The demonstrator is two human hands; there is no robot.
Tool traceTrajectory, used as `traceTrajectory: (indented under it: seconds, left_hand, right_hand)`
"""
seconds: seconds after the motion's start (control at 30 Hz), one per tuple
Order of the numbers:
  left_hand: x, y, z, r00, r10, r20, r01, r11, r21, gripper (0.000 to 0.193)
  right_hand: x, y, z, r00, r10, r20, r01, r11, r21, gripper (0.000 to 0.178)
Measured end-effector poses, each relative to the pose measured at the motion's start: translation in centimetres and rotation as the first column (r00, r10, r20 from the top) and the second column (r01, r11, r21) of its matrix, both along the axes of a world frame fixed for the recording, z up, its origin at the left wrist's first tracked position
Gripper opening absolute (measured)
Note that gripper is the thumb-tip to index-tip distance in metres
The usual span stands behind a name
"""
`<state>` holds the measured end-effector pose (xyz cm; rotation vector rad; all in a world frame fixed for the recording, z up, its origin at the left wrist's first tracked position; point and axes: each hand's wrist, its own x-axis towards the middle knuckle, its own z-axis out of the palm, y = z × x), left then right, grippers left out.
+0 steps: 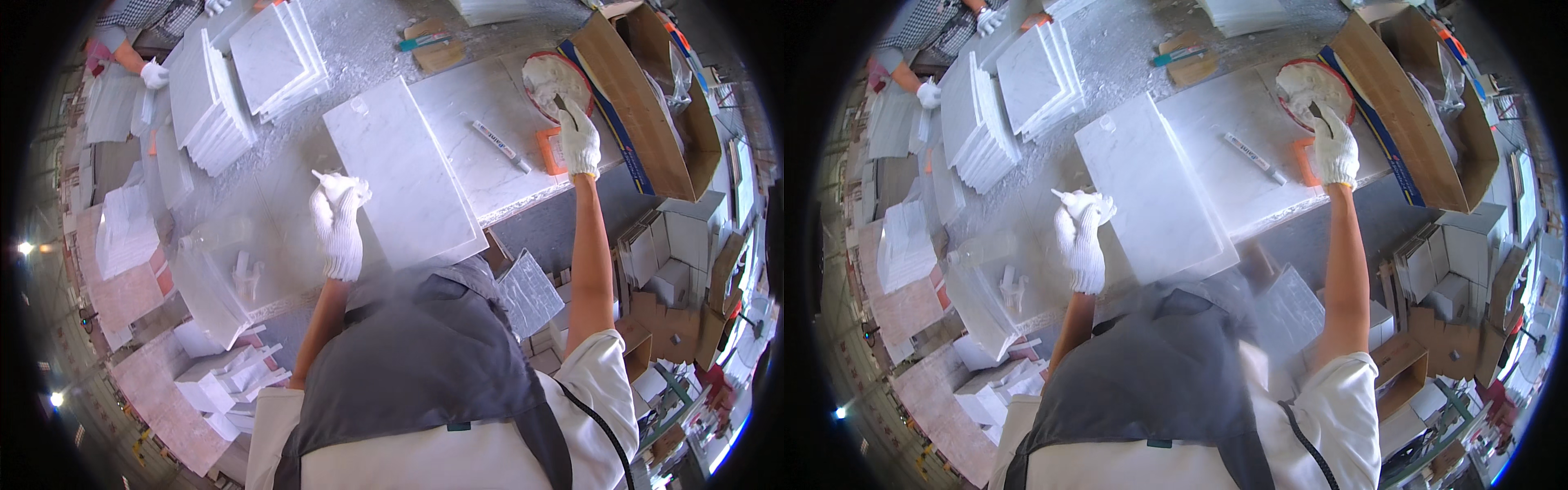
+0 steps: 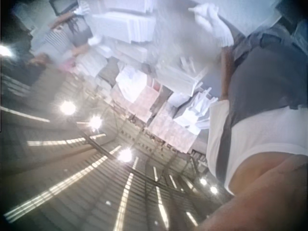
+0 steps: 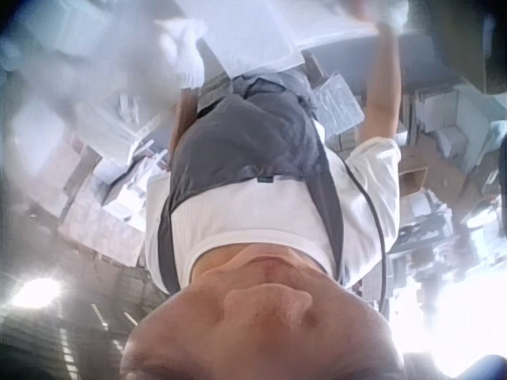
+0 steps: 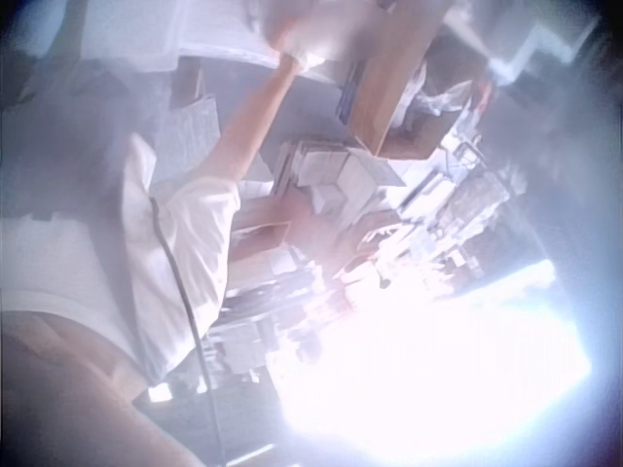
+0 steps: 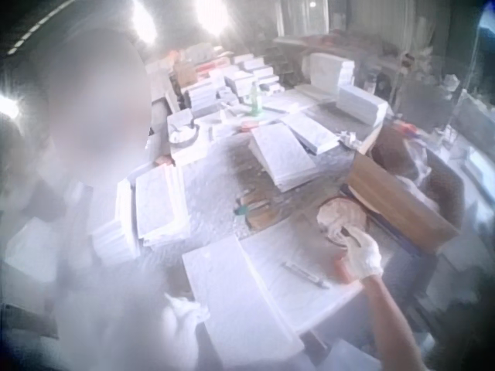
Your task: The person applies adhesive from a tube onto a white tile using a putty knife to spread it evenly. The person then wipes the tile surface with a cloth and repeats the process on another tile.
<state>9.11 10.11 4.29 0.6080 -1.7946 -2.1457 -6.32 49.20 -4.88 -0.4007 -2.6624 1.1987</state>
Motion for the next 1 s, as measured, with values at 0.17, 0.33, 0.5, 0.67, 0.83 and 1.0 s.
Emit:
traceTrajectory:
  seconds: [0.17, 0.33, 0.5, 0.67, 0.83, 1.0]
  left_hand:
    - [-0.1, -0.6, -0.9, 0.999, -0.010, 0.035, 0.011, 1.000, -0.027, 0.015]
    - [0.2, -1.2, -2.2, 0.993, -0.102, 0.066, 0.107, 0.992, -0.073, 0.025]
    - [0.6, -0.9, -2.8, 0.995, -0.094, -0.019, 0.094, 0.995, -0.025, 0.016]
    - [1.3, -1.1, -2.6, 0.984, -0.175, -0.009, 0.174, 0.982, -0.067, 0.018]
    - [1.7, -1.2, -2.5, 0.980, -0.197, -0.039, 0.195, 0.979, -0.056, 0.010]
    - [1.9, -1.4, -2.4, 0.977, -0.208, -0.035, 0.206, 0.977, -0.062, 0.012]
  right_hand:
    - [5.1, -4.1, 3.8, 0.978, 0.046, 0.206, 0.042, 0.914, -0.403, 0.039]
    - [10.9, -10.7, 6.0, 0.956, 0.205, 0.209, -0.094, 0.892, -0.442, 0.039]
    - [14.2, -15.3, 6.4, 0.900, 0.360, 0.247, -0.212, 0.855, -0.474, 0.038]
    - [15.2, -17.6, 6.8, 0.912, 0.386, 0.137, -0.357, 0.913, -0.199, 0.034]
    - [15.8, -19.2, 7.1, 0.909, 0.417, 0.014, -0.417, 0.905, 0.078, 0.034]
    - [16.3, -19.3, 7.3, 0.909, 0.405, 0.096, -0.416, 0.895, 0.163, 0.033]
